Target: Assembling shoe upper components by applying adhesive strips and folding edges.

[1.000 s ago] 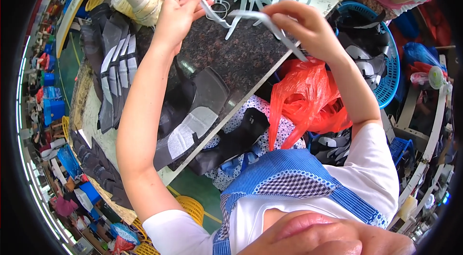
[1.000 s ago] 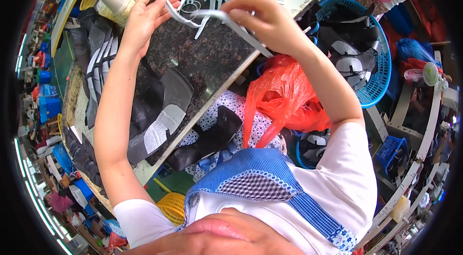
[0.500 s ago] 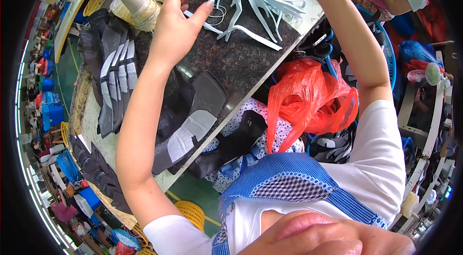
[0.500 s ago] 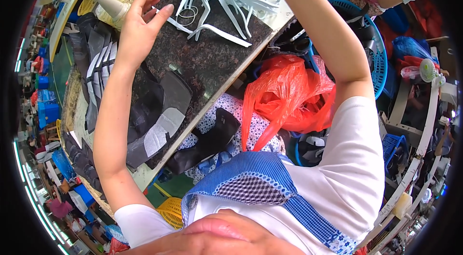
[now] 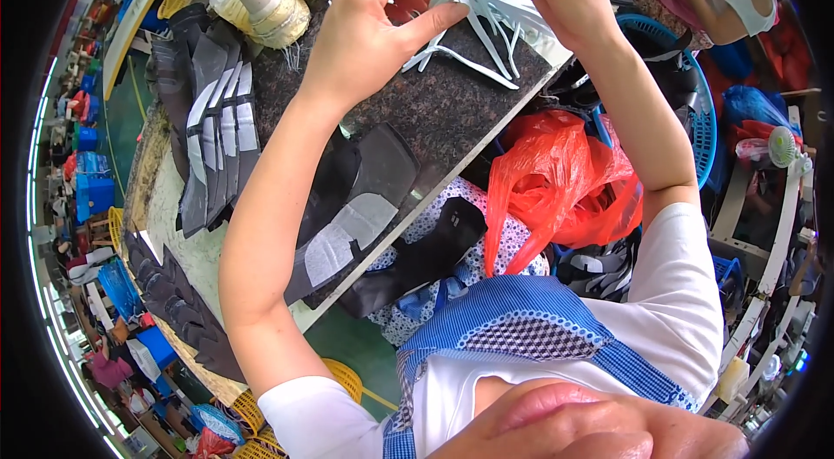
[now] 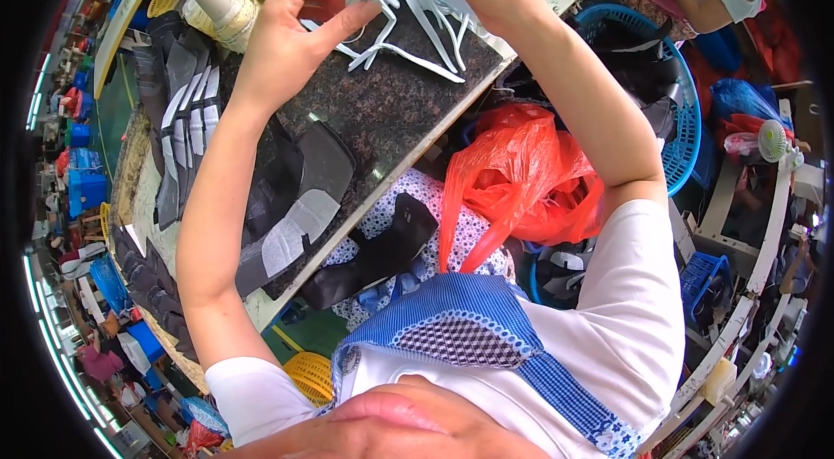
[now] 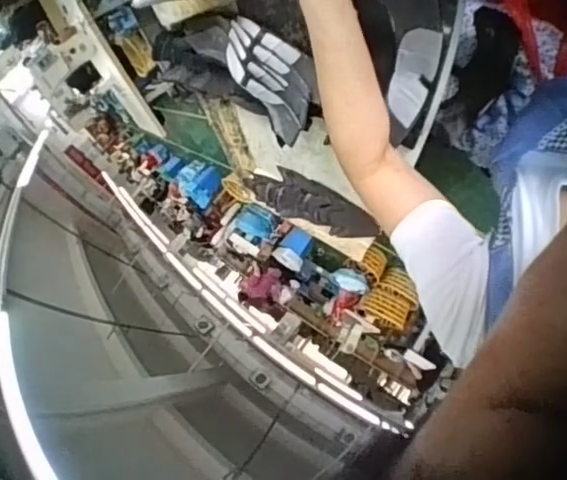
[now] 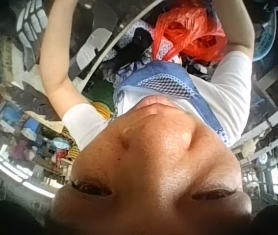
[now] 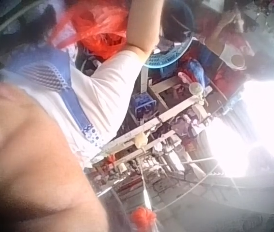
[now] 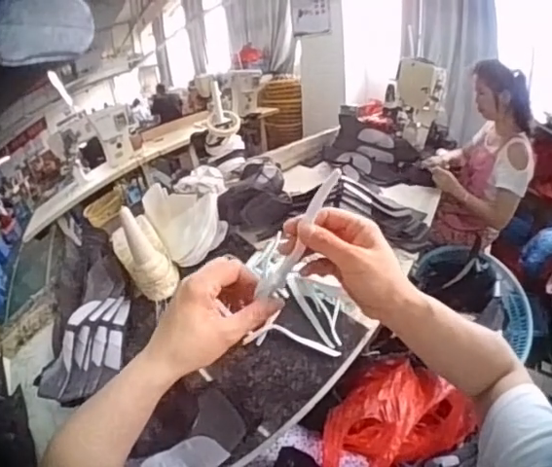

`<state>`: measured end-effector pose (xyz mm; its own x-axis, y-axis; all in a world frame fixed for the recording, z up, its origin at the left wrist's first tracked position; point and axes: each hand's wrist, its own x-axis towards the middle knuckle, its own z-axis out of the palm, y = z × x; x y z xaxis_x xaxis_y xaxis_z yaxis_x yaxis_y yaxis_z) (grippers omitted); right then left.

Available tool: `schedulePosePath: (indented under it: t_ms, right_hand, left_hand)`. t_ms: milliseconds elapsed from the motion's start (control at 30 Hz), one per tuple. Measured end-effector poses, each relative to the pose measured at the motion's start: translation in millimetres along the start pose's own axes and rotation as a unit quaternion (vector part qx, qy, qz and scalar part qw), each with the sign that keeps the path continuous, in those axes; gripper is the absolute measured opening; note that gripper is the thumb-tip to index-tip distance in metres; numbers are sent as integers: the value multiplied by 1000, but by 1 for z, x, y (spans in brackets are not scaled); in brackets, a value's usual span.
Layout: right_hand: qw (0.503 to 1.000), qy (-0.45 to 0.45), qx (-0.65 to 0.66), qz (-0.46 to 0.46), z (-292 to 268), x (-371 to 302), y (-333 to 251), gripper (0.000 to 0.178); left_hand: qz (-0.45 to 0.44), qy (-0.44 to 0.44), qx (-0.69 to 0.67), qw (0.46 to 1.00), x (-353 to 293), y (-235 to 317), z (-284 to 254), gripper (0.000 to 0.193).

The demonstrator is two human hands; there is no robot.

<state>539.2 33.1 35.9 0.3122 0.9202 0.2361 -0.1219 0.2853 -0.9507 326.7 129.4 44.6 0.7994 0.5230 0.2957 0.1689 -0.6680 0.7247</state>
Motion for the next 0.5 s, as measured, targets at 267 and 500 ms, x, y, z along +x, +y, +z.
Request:
schedulePosePath:
  t_ms: [267, 500]
  right_hand:
    - [934, -195, 39, -298, 14, 9, 34, 25]
    - [989, 42, 75, 117, 42, -6, 40, 20]
  left_hand:
    - [84, 31, 37, 995, -20, 18, -9, 14]
    - [370, 110, 431, 815, -49, 7, -17, 9]
